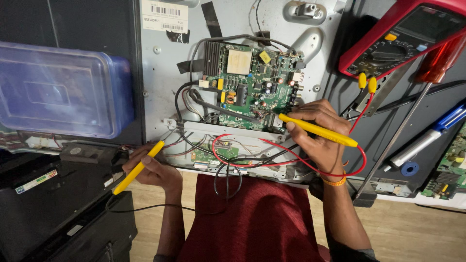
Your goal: The person repairs a television with its back panel removed on a workbench. They use a screwdriver on the mainboard, connect and route a cable to the board, then use a multimeter with both probes to test points on the board and its power section.
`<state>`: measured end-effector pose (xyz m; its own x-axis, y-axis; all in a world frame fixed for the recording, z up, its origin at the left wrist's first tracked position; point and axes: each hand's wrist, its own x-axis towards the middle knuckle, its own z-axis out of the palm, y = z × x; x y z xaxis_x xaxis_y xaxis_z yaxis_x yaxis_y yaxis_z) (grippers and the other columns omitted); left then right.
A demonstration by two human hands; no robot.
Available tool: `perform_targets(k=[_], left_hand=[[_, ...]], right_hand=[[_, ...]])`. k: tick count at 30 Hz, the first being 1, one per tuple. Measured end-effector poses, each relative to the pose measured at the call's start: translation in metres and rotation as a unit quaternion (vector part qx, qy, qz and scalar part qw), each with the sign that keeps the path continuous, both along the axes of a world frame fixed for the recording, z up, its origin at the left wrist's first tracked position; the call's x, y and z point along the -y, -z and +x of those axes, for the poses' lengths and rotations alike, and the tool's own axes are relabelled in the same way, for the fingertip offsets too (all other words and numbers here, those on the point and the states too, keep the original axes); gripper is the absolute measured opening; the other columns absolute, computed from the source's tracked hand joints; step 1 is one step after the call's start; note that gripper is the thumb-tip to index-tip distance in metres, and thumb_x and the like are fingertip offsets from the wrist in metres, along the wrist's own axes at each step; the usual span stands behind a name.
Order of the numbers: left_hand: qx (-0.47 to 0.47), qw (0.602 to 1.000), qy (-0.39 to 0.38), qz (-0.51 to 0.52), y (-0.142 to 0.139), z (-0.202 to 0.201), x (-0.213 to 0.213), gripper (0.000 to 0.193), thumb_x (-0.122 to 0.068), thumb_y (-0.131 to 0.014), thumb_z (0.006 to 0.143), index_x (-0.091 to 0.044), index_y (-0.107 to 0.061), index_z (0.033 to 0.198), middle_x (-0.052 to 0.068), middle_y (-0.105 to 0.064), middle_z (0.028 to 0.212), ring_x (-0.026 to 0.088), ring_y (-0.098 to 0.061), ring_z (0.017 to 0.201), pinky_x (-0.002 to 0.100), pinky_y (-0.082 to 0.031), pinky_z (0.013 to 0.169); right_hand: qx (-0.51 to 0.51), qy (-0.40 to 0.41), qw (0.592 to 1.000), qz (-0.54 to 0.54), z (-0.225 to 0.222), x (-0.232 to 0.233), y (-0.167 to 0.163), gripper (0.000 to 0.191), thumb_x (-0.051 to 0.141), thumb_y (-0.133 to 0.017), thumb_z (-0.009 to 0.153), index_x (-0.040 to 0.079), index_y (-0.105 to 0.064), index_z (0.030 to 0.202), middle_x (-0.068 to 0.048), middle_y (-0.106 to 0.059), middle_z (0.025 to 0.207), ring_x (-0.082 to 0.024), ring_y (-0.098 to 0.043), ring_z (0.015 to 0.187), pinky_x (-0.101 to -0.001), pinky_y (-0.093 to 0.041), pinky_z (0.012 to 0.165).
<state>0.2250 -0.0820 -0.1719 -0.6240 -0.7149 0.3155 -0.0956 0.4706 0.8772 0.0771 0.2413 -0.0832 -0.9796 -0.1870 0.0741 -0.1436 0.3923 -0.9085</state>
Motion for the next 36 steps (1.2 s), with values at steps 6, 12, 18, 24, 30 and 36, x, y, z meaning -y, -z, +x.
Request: perform_targets(k=[6,12,18,24,30,36], left_hand=[[0.002,1.0,-0.008,0.002,-0.002,-0.003,0.0,0.031,-0.033,-0.05,0.113,-0.004,-0.039,0.108,0.017,-0.058,0.102,0.021,-0.06,0.096,0.033,-0.055,0.079],[-0.012,1.0,0.005,-0.001,-0.004,-0.006,-0.001,0.032,-0.032,-0.05,0.115,-0.003,-0.038,0.108,0.018,-0.057,0.1,0.024,-0.061,0.099,0.032,-0.055,0.079],[0.003,1.0,0.001,-0.014,-0.005,-0.004,-0.002,0.031,-0.032,-0.049,0.116,-0.004,-0.039,0.108,0.018,-0.055,0.103,0.023,-0.06,0.095,0.033,-0.055,0.082],[-0.01,1.0,0.011,-0.005,-0.003,-0.004,0.0,0.031,-0.032,-0.047,0.116,-0.003,-0.038,0.109,0.018,-0.056,0.104,0.023,-0.061,0.098,0.032,-0.057,0.079],[-0.002,1.0,0.009,-0.002,-0.003,-0.004,0.0,0.031,-0.032,-0.047,0.115,-0.003,-0.038,0.108,0.019,-0.059,0.102,0.022,-0.062,0.098,0.031,-0.059,0.077],[-0.001,1.0,0.006,0.001,-0.003,-0.004,-0.001,0.033,-0.034,-0.049,0.115,-0.003,-0.038,0.109,0.018,-0.057,0.103,0.022,-0.061,0.094,0.032,-0.058,0.078]], right_hand=[[0.01,0.008,1.0,-0.002,0.003,-0.001,0.004,0.014,0.003,-0.079,0.085,0.0,-0.074,0.098,-0.009,-0.075,0.098,-0.021,-0.07,0.095,-0.0342,-0.055,0.094],[0.044,0.041,0.998,-0.016,0.008,-0.004,0.01,0.014,0.006,-0.078,0.087,-0.001,-0.074,0.099,-0.009,-0.074,0.099,-0.02,-0.067,0.093,-0.0316,-0.053,0.09],[0.027,0.034,0.999,-0.017,0.008,-0.004,0.012,0.014,0.005,-0.078,0.087,-0.002,-0.073,0.098,-0.01,-0.074,0.099,-0.019,-0.068,0.09,-0.0304,-0.054,0.088],[0.025,0.029,0.999,-0.016,0.007,-0.003,0.01,0.014,0.004,-0.078,0.086,-0.002,-0.073,0.098,-0.011,-0.074,0.1,-0.02,-0.07,0.092,-0.0314,-0.054,0.09],[0.02,0.029,0.999,-0.006,0.007,-0.001,0.009,0.013,0.003,-0.077,0.085,-0.001,-0.073,0.097,-0.011,-0.074,0.098,-0.019,-0.07,0.089,-0.0306,-0.055,0.088],[0.022,0.026,0.999,-0.007,0.006,-0.001,0.007,0.013,0.003,-0.078,0.086,-0.001,-0.073,0.097,-0.011,-0.074,0.099,-0.02,-0.07,0.091,-0.0308,-0.055,0.089]])
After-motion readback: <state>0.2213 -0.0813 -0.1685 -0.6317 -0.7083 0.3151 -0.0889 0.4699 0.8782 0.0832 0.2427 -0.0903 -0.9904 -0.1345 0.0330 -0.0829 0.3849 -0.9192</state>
